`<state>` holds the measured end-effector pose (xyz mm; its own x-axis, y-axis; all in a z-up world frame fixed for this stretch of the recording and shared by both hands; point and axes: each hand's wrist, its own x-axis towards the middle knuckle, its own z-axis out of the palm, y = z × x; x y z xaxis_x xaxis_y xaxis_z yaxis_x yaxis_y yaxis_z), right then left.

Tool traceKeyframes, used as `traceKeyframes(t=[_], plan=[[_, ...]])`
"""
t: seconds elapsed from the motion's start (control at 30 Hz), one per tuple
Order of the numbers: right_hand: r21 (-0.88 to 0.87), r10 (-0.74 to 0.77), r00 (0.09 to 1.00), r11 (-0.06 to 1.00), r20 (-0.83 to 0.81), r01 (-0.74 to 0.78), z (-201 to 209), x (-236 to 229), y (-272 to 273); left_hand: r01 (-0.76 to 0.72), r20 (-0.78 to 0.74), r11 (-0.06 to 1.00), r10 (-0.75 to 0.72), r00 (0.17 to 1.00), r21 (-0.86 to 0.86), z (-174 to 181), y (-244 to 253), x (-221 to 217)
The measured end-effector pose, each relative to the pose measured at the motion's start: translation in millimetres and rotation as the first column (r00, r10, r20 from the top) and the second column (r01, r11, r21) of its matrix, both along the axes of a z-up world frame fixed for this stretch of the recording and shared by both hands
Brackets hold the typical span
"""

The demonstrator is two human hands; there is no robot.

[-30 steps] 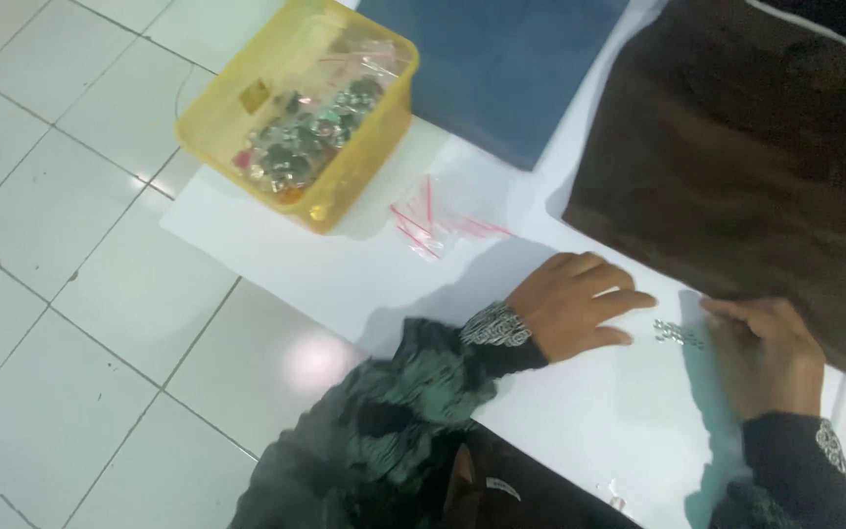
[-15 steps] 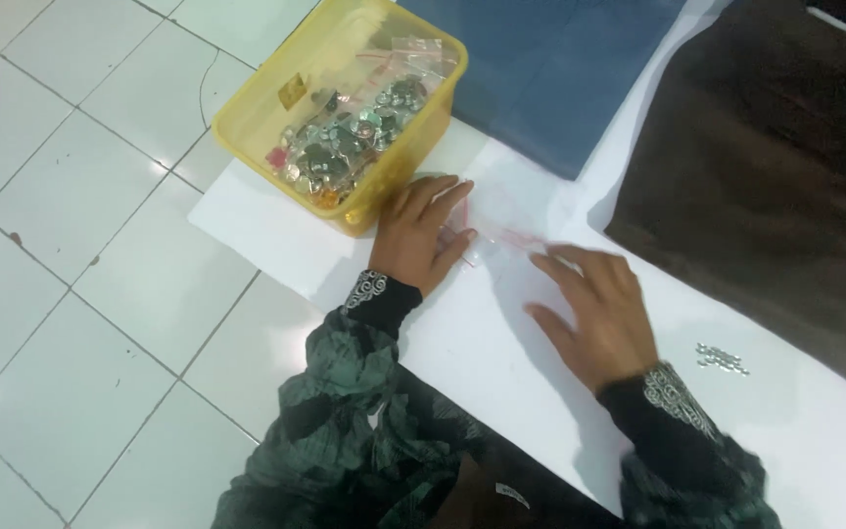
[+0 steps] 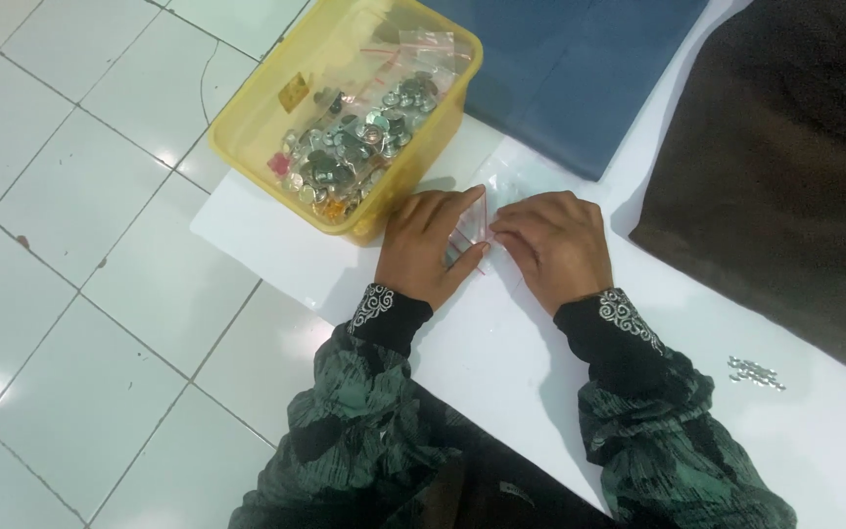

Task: The person picks up metal garment trims from a plastic tray and a small plastic bag, then arranges them into a decorative line on the surface of a brown fabric garment.

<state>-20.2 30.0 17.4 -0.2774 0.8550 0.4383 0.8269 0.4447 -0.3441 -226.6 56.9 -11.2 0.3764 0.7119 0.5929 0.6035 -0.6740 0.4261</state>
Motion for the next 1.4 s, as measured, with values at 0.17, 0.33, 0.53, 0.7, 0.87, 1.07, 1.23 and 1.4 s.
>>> traceKeyframes(t=[0.17,0.33,0.53,0.7,0.87,1.07,1.23,1.4], plan=[[-0.249,-0.176,0.893,0.966,-0.414,0.075,23.7,-0.2,-10.2,-0.007,-0.013,1.0,0.007,1.0,0.018,6.4,-2.9,-0.4],[-0.213,-0.208,0.602,0.975,-0.771,0.065,31.9,6.1,-11.6,-0.001,-0.023,1.0,0.001,1.0,0.024,8.0,-2.1,-1.3],[-0.274,-0.24,0.351,0.961,-0.905,-0.047,41.4,15.4,-27.5,0.055,-0.028,0.997,-0.053,0.998,0.054,16.5,-0.5,-2.9],[-0.277,-0.251,0.298,0.959,-0.921,-0.05,40.4,27.3,-53.6,0.099,0.029,0.978,-0.106,0.994,0.186,28.3,-5.2,5.1],[-0.293,-0.288,0.215,0.956,-0.933,0.007,46.0,47.9,-84.9,0.327,0.23,0.945,-0.317,0.92,-0.008,48.8,-37.2,51.4],[-0.303,-0.342,0.254,0.935,-0.905,0.183,48.2,82.8,-106.0,0.547,0.501,0.756,-0.338,0.797,-0.36,71.0,-49.3,127.0],[-0.255,-0.364,0.373,0.916,-0.853,0.31,30.0,124.8,-114.7,0.609,0.476,0.658,-0.403,0.782,-0.444,73.5,-35.0,174.4],[-0.076,-0.419,0.669,0.875,-0.614,0.479,39.0,142.5,-125.4,0.604,0.48,0.72,-0.419,0.771,-0.341,60.5,-29.1,195.0]])
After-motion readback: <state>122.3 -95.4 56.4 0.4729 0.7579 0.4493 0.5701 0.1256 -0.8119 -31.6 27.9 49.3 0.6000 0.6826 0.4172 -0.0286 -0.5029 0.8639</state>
